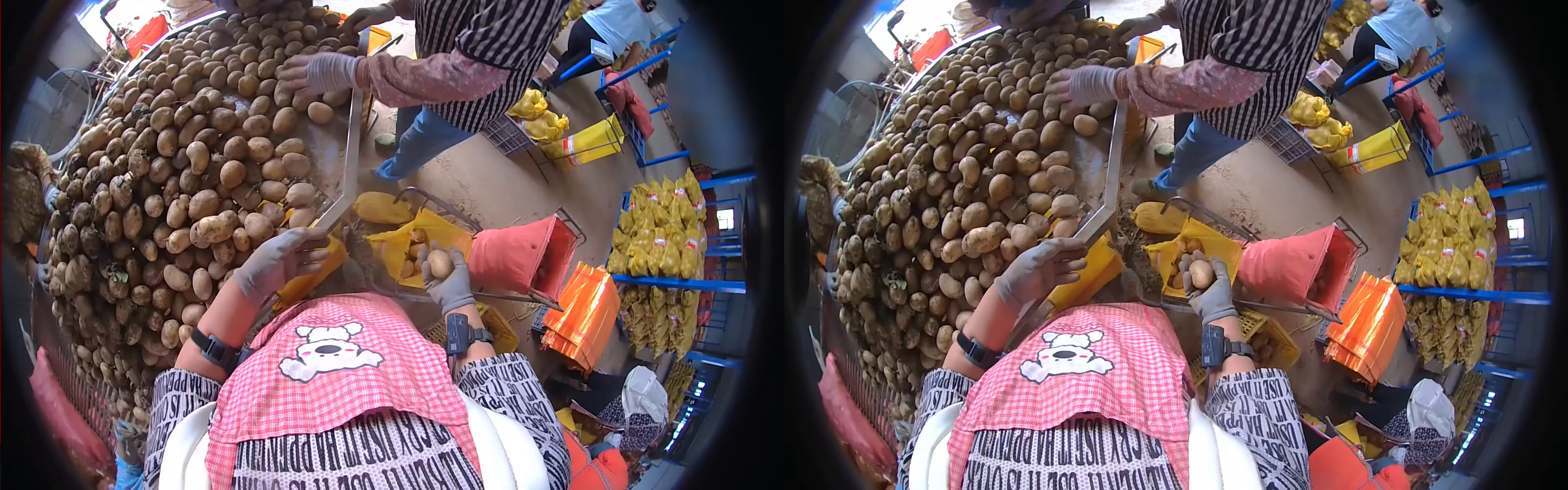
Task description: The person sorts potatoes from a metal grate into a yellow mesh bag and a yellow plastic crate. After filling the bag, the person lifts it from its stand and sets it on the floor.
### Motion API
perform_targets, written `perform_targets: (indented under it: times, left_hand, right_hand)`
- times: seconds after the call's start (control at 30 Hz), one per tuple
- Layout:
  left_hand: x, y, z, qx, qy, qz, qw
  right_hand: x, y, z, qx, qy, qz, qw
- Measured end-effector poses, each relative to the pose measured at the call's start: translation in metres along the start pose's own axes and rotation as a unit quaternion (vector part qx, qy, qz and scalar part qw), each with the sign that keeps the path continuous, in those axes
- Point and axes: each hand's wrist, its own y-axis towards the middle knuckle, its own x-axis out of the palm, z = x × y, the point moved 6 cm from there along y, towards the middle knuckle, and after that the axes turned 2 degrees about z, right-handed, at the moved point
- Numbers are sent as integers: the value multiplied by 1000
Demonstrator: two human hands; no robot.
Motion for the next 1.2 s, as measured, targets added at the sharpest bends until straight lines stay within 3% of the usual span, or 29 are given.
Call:
perform_targets:
  times: [0.07, 0.13, 0.27, 0.4, 0.47, 0.57, 0.6, 0.67, 0.7, 0.73, 0.77, 0.83, 0.9, 0.97, 1.0, 1.03, 1.07, 1.1, 1.17, 1.2]
  left_hand:
    - [-8, -24, -12, 51, -92, 64, 992]
    - [-42, -54, -3, 88, -122, 98, 984]
    - [-54, -100, -3, 133, -186, 157, 961]
    - [-63, -94, -4, 131, -195, 188, 954]
    - [-70, -86, 0, 138, -205, 180, 952]
    - [-82, -79, 2, 155, -205, 150, 955]
    - [-86, -84, 1, 148, -172, 159, 961]
    - [-79, -101, 8, 145, -59, 194, 968]
    - [-83, -109, 6, 152, -68, 203, 965]
    - [-90, -114, 2, 162, -6, 242, 957]
    - [-97, -118, 0, 171, 55, 279, 943]
    - [-111, -136, -2, 191, 24, 308, 932]
    - [-125, -158, 6, 282, -13, 385, 879]
    - [-120, -176, 14, 269, -90, 394, 874]
    - [-136, -185, 11, 301, -37, 430, 850]
    - [-148, -195, 13, 329, 21, 466, 821]
    - [-154, -202, 19, 363, 28, 477, 800]
    - [-157, -208, 27, 367, 28, 482, 795]
    - [-153, -221, 56, 357, 274, 578, 680]
    - [-161, -216, 67, 346, 332, 583, 656]
  right_hand:
    - [29, -24, -2, 43, -19, -119, 992]
    - [73, -23, 25, 53, -16, -157, 986]
    - [92, -37, 54, 97, 2, -227, 969]
    - [78, -30, 54, 87, -22, -216, 972]
    - [44, 1, 45, 43, 26, -133, 990]
    - [9, 13, 26, -100, 77, 69, 990]
    - [-20, 33, 10, -188, 73, 51, 978]
    - [-2, 19, 24, -91, 78, 87, 989]
    - [7, 17, 27, -51, 54, 99, 992]
    - [25, 12, 34, -46, 42, 100, 993]
    - [59, 9, 45, -68, -121, 54, 989]
    - [134, -3, 95, -88, -362, -61, 926]
    - [222, -32, 160, -89, -510, -168, 839]
    - [272, -42, 221, -53, -597, -260, 757]
    - [289, -38, 248, -100, -636, -350, 680]
    - [311, -55, 279, -128, -675, -354, 634]
    - [331, -55, 297, -347, -722, -437, 410]
    - [349, -68, 321, -387, -710, -477, 345]
    - [345, -55, 355, -423, -711, -500, 256]
    - [343, -47, 358, -423, -711, -502, 251]
